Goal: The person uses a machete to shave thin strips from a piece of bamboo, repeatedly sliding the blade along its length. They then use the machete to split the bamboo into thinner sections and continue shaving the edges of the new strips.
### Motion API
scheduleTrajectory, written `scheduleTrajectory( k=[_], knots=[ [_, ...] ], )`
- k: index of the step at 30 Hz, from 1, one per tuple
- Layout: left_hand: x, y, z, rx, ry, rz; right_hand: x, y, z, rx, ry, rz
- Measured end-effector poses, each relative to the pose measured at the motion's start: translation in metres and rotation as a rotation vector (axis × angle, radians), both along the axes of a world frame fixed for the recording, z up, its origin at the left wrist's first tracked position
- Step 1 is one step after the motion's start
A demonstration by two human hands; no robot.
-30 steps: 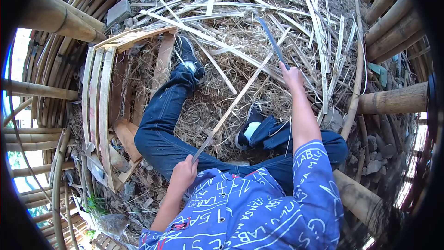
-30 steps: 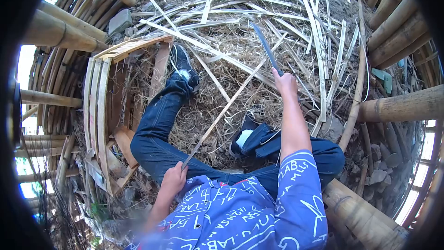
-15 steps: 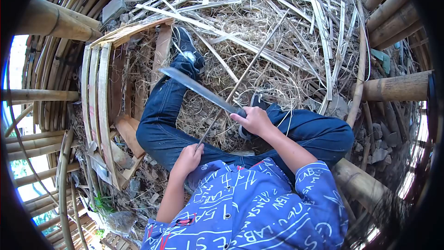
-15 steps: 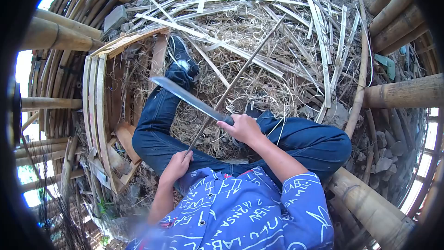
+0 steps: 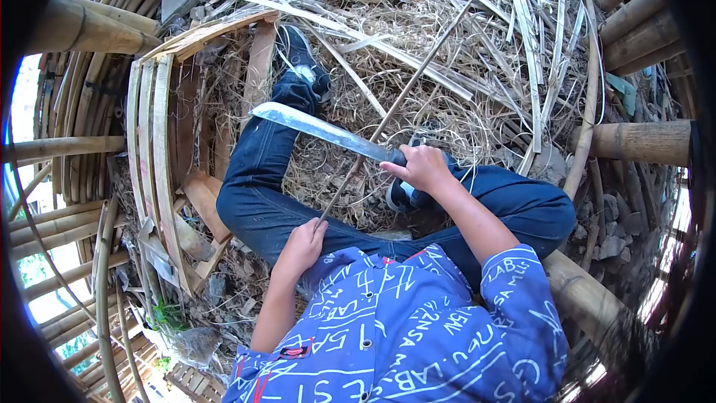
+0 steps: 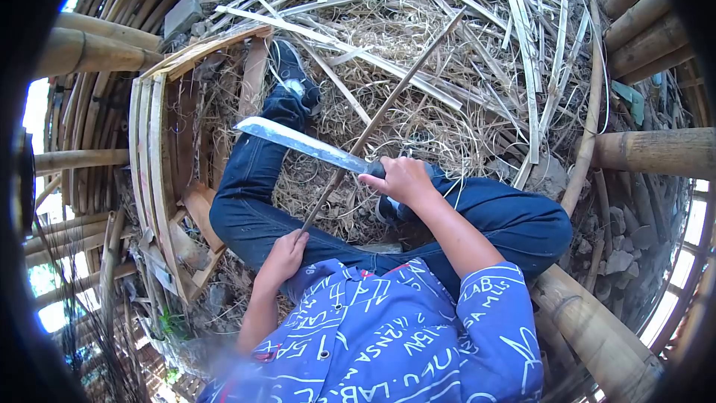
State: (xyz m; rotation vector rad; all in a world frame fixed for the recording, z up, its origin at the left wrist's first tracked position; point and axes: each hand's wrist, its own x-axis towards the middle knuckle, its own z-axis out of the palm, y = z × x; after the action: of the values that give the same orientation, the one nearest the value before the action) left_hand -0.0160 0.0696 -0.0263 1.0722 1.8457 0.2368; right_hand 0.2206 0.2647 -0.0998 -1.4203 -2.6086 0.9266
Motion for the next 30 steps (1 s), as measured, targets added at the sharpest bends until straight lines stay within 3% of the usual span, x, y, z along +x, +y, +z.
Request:
scheduleTrajectory(
  k=[9, 30],
  knots=[
    [0.001, 0.002, 0.005, 0.002, -0.003, -0.004, 0.009, 0.009, -0.011, 0.125, -0.008, 0.015],
    [0.006, -0.003, 0.001, 0.036, 0.064, -0.010, 0.027, 0.024, -0.013, 0.129, -0.037, 0.054]
  ],
)
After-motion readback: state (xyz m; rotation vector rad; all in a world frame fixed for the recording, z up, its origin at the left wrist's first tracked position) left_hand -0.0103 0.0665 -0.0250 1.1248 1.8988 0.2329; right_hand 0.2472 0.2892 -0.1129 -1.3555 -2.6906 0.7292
